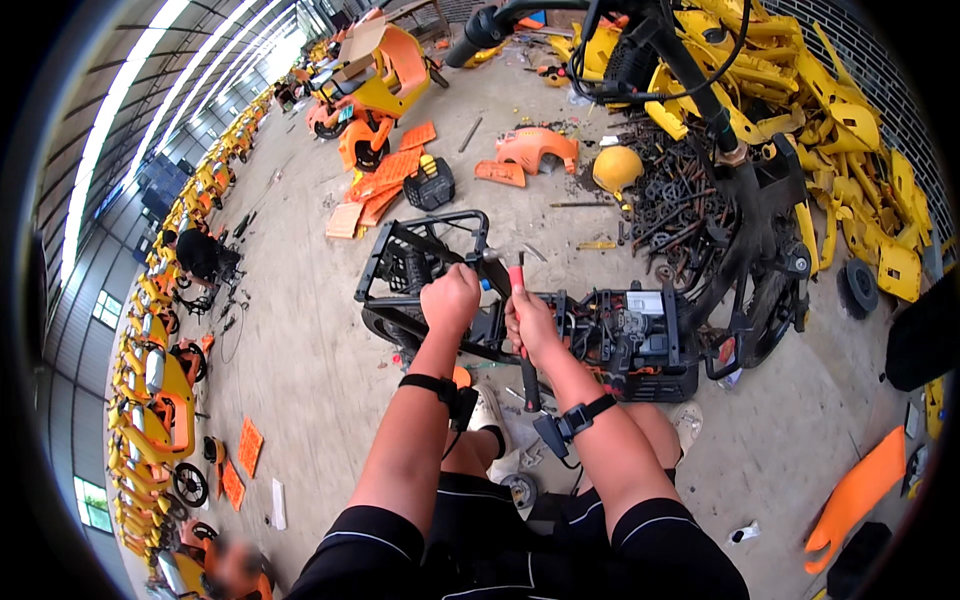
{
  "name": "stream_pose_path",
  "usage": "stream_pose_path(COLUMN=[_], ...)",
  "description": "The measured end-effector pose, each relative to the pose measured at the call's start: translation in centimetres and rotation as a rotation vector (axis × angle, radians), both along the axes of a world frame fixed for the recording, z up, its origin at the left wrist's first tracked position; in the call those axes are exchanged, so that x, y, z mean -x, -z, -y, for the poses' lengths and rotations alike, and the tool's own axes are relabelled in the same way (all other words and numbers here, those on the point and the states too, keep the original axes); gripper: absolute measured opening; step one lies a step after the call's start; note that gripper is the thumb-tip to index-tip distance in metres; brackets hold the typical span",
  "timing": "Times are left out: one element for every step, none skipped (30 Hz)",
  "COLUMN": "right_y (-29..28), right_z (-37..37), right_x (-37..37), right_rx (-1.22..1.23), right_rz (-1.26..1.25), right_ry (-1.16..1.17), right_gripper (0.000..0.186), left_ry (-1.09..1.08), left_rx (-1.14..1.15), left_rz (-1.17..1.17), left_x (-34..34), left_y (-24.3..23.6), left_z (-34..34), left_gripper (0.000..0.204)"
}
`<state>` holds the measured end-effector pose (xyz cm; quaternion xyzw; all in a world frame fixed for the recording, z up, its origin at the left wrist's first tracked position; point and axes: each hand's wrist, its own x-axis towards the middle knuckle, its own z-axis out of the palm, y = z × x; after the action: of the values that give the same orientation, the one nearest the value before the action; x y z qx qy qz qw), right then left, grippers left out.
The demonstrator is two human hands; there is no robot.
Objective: The person uses a hammer and a power drill to work on a motorcycle frame, tapping a component and then drilling into the battery or electrical area.
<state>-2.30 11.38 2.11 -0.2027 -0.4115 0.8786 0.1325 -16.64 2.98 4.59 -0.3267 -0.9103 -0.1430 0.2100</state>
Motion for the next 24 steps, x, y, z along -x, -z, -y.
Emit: stream_pose_path(right_y=[0.5,0.9,1.2,1.3,1.5,1.6,1.9,2.1,2.3,2.4,2.5,2.5,2.8,3.0,3.2,3.1,3.1,3.1,3.1,2.9,3.2,3.4,3.7,3.9], right_z=[0.0,-0.3,-0.8,-1.0,-1.1,-1.2,-1.2,-1.2,-1.3,-1.1,-1.0,-0.9,-0.9,-0.9,-0.9,-0.7,-0.5,-0.2,0.0,0.1,0.1,0.0,-0.1,-0.2], right_x=[-0.5,-0.5,-0.4,-0.7,-0.8,-1.0,-1.1,-1.2,-1.3,-1.3,-1.2,-1.1,-1.0,-0.9,-0.8,-0.7,-0.5,-0.4,-0.1,0.0,0.0,0.1,0.2,0.3], right_rx=[0.005,0.031,0.052,0.074,0.096,0.106,0.105,0.104,0.104,0.109,0.115,0.12,0.127,0.134,0.14,0.151,0.159,0.166,0.17,0.154,0.14,0.124,0.107,0.106], right_rz=[-0.001,-0.044,-0.053,-0.053,-0.053,-0.035,-0.033,-0.031,-0.03,-0.036,-0.043,-0.05,-0.051,-0.053,-0.054,-0.072,-0.078,-0.084,-0.094,-0.097,-0.101,-0.108,-0.114,-0.114], right_ry=[0.009,0.023,0.035,0.042,0.049,0.046,0.04,0.034,0.028,0.031,0.034,0.036,0.042,0.049,0.055,0.056,0.067,0.078,0.091,0.097,0.079,0.063,0.047,0.044], right_gripper=[0.045,0.045,0.045,0.045,0.045,0.045,0.044,0.044,0.044,0.043,0.043,0.043,0.042,0.042,0.042,0.042,0.042,0.042,0.042,0.042,0.042,0.042,0.042,0.042], left_ry=[-0.002,0.007,0.011,0.008,0.006,0.007,0.009,0.011,0.011,0.014,0.016,0.016,0.018,0.021,0.024,0.028,0.031,0.035,0.039,0.038,0.036,0.036,0.032,0.029], left_rx=[-0.005,-0.01,-0.011,-0.01,-0.009,-0.015,-0.021,-0.027,-0.038,-0.04,-0.042,-0.056,-0.06,-0.064,-0.068,-0.079,-0.077,-0.076,-0.079,-0.084,-0.089,-0.098,-0.099,-0.1], left_rz=[0.011,0.003,-0.011,-0.016,-0.022,-0.029,-0.036,-0.044,-0.052,-0.06,-0.068,-0.094,-0.091,-0.088,-0.085,-0.099,-0.104,-0.109,-0.116,-0.119,-0.122,-0.126,-0.133,-0.14], left_x=[-0.3,-0.3,-0.1,0.0,0.0,0.1,0.1,0.1,0.2,0.3,0.4,0.5,0.3,0.1,0.0,0.0,0.0,0.1,0.1,0.1,0.0,0.1,0.2,0.2], left_y=[0.1,0.2,0.0,0.1,0.2,0.3,0.3,0.3,0.3,0.5,0.7,0.9,0.8,0.8,0.7,0.7,0.7,0.7,0.7,0.7,0.8,0.8,0.8,0.8], left_z=[0.1,0.1,-0.1,-0.1,0.0,0.1,0.2,0.2,0.2,0.3,0.3,0.2,0.0,-0.1,-0.2,-0.1,0.0,0.1,0.2,0.3,0.3,0.2,0.1,0.0], left_gripper=[0.036,0.036,0.036,0.036,0.036,0.036,0.036,0.035,0.035,0.034,0.034,0.033,0.034,0.034,0.034,0.034,0.034,0.034,0.034,0.034,0.034,0.034,0.034,0.034])
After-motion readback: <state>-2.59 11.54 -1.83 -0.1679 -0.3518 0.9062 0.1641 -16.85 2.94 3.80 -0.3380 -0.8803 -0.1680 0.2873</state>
